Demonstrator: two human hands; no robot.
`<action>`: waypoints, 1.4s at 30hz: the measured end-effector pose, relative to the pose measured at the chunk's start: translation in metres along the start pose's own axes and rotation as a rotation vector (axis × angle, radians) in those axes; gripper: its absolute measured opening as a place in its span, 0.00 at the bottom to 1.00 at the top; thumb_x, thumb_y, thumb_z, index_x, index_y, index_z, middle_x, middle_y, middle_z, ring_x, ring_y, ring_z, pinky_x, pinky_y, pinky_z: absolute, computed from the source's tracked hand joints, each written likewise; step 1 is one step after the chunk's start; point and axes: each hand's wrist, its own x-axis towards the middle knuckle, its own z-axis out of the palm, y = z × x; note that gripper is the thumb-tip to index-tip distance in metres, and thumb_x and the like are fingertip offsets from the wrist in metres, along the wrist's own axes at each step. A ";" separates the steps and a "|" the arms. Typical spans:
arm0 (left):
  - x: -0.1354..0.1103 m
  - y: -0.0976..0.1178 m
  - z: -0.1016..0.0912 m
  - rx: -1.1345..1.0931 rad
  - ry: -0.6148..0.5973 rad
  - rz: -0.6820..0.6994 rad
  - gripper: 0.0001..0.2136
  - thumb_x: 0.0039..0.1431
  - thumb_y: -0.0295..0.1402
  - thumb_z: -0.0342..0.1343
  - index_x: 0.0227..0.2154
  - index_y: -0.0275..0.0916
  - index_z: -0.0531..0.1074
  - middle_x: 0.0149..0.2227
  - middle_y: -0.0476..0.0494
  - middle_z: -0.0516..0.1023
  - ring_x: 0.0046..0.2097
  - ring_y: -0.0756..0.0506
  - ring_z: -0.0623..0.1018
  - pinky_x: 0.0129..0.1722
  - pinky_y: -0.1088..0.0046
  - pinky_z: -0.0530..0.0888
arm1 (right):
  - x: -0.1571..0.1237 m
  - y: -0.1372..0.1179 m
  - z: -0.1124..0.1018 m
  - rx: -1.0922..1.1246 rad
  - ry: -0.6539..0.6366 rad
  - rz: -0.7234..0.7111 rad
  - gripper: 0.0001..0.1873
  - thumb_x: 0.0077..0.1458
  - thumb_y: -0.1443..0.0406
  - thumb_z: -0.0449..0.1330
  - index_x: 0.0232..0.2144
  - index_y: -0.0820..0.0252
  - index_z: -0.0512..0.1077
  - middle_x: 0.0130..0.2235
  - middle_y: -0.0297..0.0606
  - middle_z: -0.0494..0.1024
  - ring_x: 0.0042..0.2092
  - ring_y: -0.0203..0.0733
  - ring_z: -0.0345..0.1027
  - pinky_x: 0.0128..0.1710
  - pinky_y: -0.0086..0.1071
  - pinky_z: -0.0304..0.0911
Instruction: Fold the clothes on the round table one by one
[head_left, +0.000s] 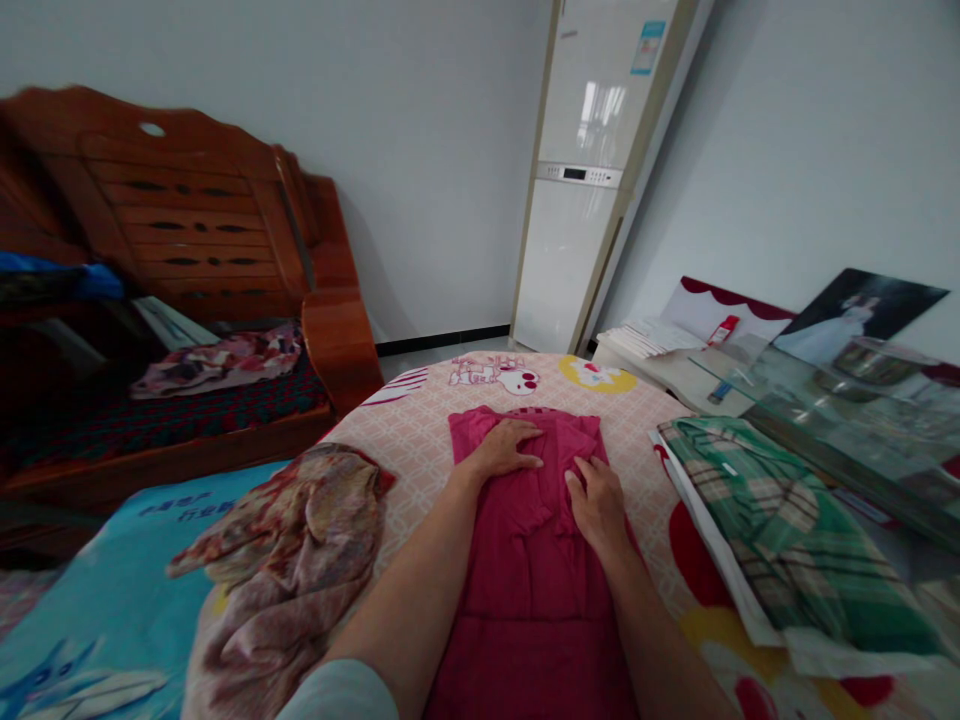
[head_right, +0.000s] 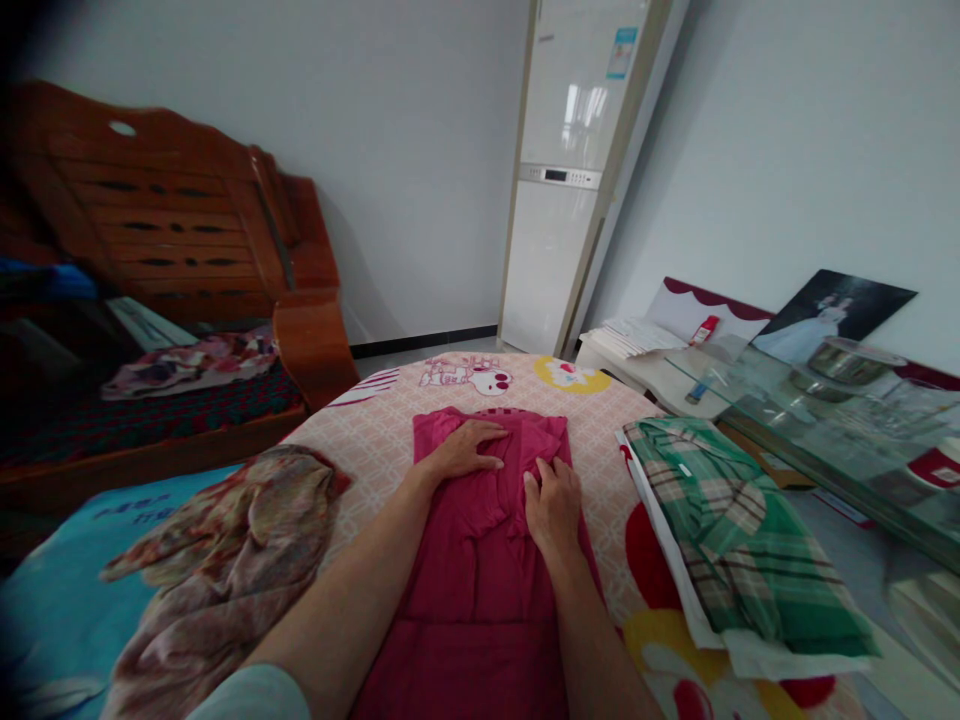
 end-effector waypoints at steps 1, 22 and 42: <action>0.000 0.000 0.000 0.002 -0.002 -0.001 0.28 0.52 0.45 0.63 0.54 0.37 0.70 0.57 0.37 0.71 0.58 0.40 0.69 0.60 0.63 0.62 | 0.000 0.000 0.001 -0.021 -0.002 -0.004 0.22 0.61 0.59 0.49 0.48 0.67 0.74 0.48 0.53 0.73 0.50 0.52 0.64 0.53 0.47 0.58; 0.000 0.000 0.000 -0.007 0.011 -0.001 0.28 0.51 0.45 0.63 0.54 0.39 0.71 0.57 0.38 0.71 0.58 0.39 0.69 0.59 0.61 0.63 | 0.000 0.005 0.011 -0.035 0.031 0.021 0.24 0.59 0.59 0.50 0.52 0.66 0.72 0.51 0.55 0.71 0.53 0.55 0.62 0.55 0.51 0.56; 0.001 -0.001 0.002 -0.018 0.017 0.011 0.28 0.51 0.45 0.63 0.54 0.38 0.71 0.56 0.37 0.72 0.58 0.39 0.69 0.60 0.61 0.62 | 0.013 0.010 0.016 0.006 0.032 0.078 0.22 0.59 0.58 0.51 0.48 0.64 0.75 0.49 0.52 0.72 0.52 0.55 0.63 0.55 0.50 0.55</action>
